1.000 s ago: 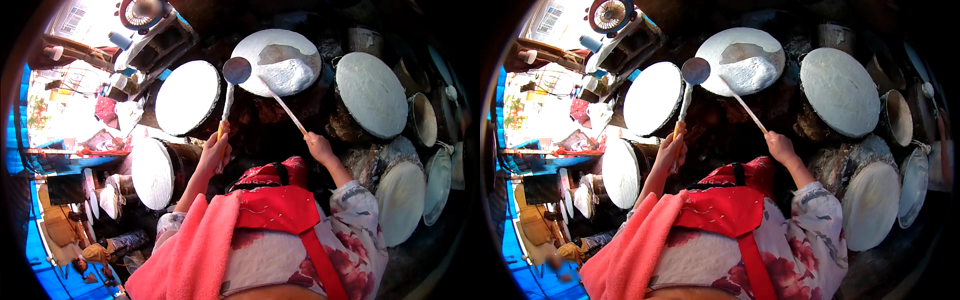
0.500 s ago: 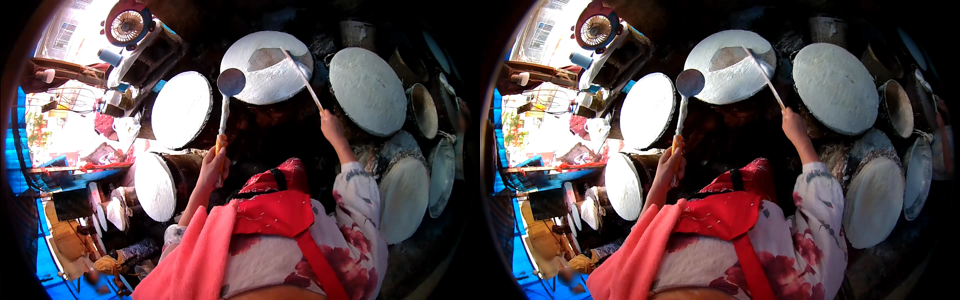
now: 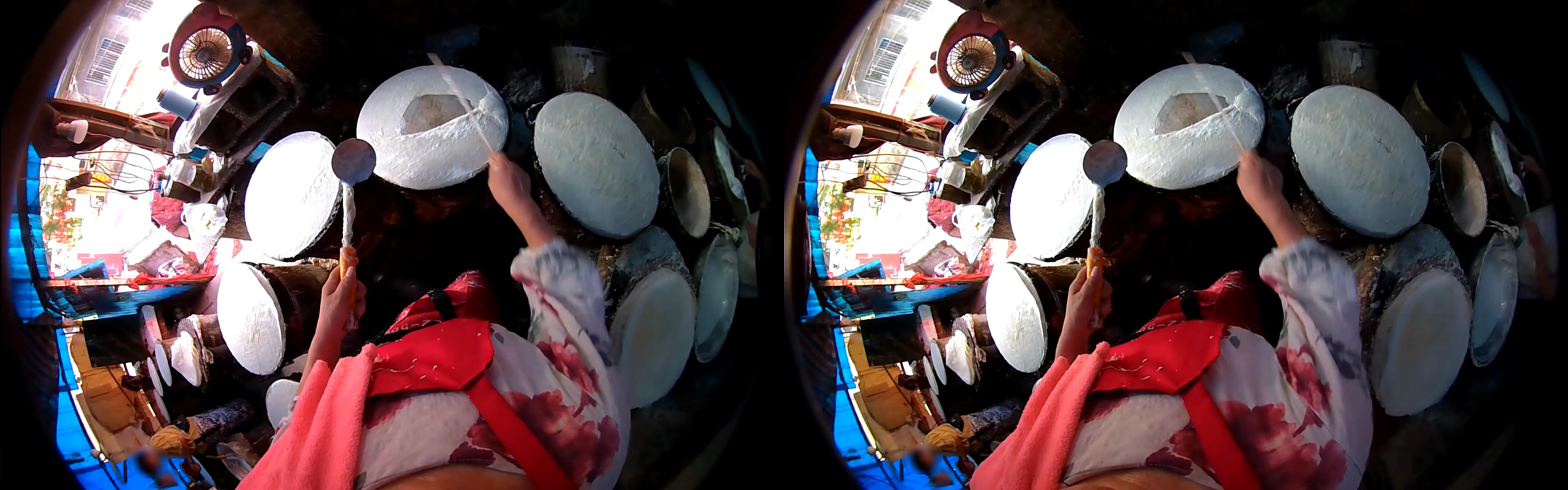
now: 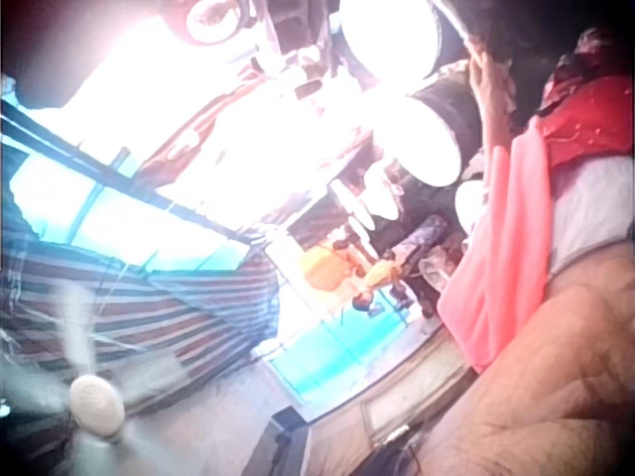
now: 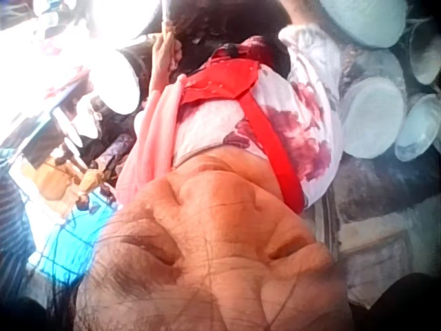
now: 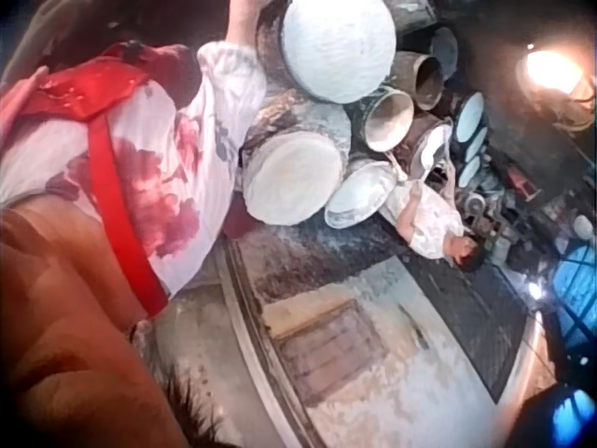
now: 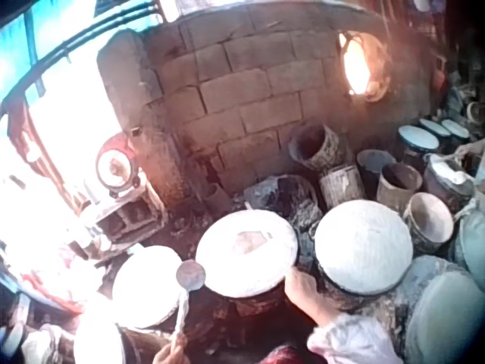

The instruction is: The person scoops batter from a large basin and pours it onto hot cylindrical molds. They use a ladle and a wooden stick to spread the batter evenly inside the molds. The person repeatedly flips the cooked cakes out of the molds and stacks them on a nearby surface.

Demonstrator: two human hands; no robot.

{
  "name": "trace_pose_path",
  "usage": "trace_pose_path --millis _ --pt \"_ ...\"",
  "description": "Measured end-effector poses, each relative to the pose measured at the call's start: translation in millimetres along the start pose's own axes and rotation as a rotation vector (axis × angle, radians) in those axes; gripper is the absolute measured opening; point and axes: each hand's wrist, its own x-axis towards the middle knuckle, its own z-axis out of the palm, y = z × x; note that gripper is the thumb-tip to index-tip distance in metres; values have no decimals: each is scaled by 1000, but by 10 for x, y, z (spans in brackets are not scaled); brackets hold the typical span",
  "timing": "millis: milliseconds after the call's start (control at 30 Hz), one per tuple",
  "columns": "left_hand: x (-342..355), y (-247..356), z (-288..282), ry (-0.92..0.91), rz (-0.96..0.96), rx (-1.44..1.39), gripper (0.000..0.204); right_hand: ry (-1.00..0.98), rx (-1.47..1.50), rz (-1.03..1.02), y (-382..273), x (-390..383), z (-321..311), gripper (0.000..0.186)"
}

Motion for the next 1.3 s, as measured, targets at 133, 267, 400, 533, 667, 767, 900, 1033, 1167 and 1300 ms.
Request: trace_pose_path --millis 133,267,400,533,667,767,900,1033,1167,1300 --pt "-21 53 -6 -39 -23 -23 37 -42 -63 326 207 -559 -120 20" --pt "26 87 82 -73 -29 -11 37 -87 -71 210 -129 -574 57 16" --pt "-34 153 56 -88 -12 -31 38 5 -3 232 -144 -488 -113 20" --pt "-9 182 17 -100 -46 -34 40 -103 -70 221 -37 -587 -92 21" --pt "-70 259 16 -119 -81 -57 41 -122 -60 188 -126 -458 -230 22" --pt "-23 244 -43 -146 -75 -97 41 -113 -73 284 45 -420 -258 23" --pt "32 276 -33 -169 -93 -95 41 -191 -175 68 -153 -530 -127 17" --pt "49 282 -57 -197 -99 -140 40 -124 -98 274 -177 -597 -254 19" --pt "67 336 17 -236 -111 -145 39 -191 -135 206 -473 -667 158 20" --pt "49 381 58 -228 -110 -227 37 -126 -139 147 -519 -483 53 17"
